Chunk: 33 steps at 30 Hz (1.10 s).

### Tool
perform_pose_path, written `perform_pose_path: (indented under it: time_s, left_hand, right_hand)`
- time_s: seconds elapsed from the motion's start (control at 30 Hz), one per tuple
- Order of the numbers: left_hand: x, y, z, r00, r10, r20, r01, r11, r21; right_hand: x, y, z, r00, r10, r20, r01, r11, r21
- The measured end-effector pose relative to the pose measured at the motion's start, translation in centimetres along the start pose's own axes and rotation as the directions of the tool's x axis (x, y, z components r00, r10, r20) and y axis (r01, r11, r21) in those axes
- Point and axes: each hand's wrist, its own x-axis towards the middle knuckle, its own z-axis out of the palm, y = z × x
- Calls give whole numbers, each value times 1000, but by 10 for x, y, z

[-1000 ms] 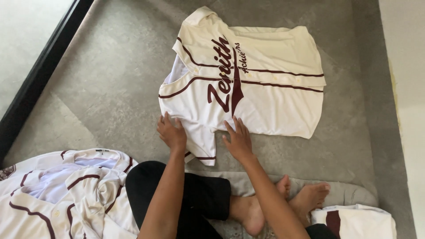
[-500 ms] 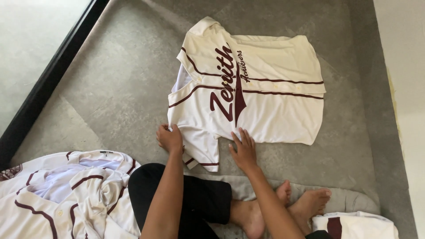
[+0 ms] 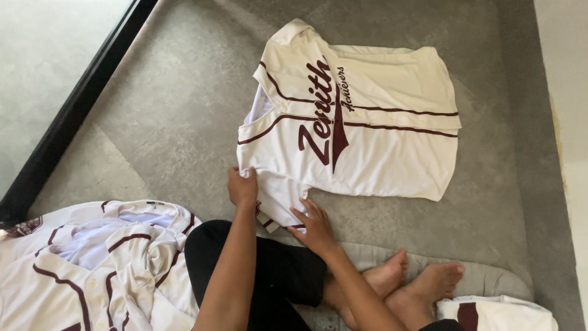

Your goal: Folding baseball jerseys into neat rectangles while sitting on a mat on the floor.

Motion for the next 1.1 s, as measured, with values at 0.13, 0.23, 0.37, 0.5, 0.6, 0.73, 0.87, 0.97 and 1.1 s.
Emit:
perform_pose_path:
  time_s: [0.13, 0.23, 0.37, 0.5, 0.6, 0.73, 0.87, 0.97, 1.1]
  left_hand:
    - [-3, 4, -16, 980, 70, 185, -115, 964, 240]
    - [4, -6, -22, 955, 95, 280, -181, 936, 301]
    - [25, -25, -16, 936, 69, 346, -99, 993, 70]
    - [-5, -1, -44, 906, 73, 416, 40, 966, -255]
    - [-15, 10, -46, 870, 152, 469, -26, 964, -263]
    - [-35, 30, -60, 855, 240, 460, -123, 955, -270]
    - [-44, 31, -63, 851, 277, 446, -75, 904, -420]
    - [-50, 34, -64, 810, 294, 507, -46, 894, -445]
    - [-41, 23, -42, 789, 257, 558, 74, 862, -502]
  right_hand:
    - [-1, 2, -11, 998, -43, 41, 44, 999, -11]
    - [-1, -3, -20, 982, -60, 180, 73, 995, -69]
    - [0, -16, -32, 974, 17, 226, 8, 994, -108]
    - [7, -8, -32, 950, 277, 143, -298, 940, 165]
    - [8, -7, -41, 890, 440, 115, -446, 792, 418]
    - [15, -14, -52, 873, 477, 102, -460, 735, 498]
    - [12, -2, -35, 874, 480, 75, -422, 674, 607]
    - [12, 6, -22, 865, 499, 55, -400, 619, 676]
    - [16, -1, -31, 893, 441, 95, -383, 629, 677]
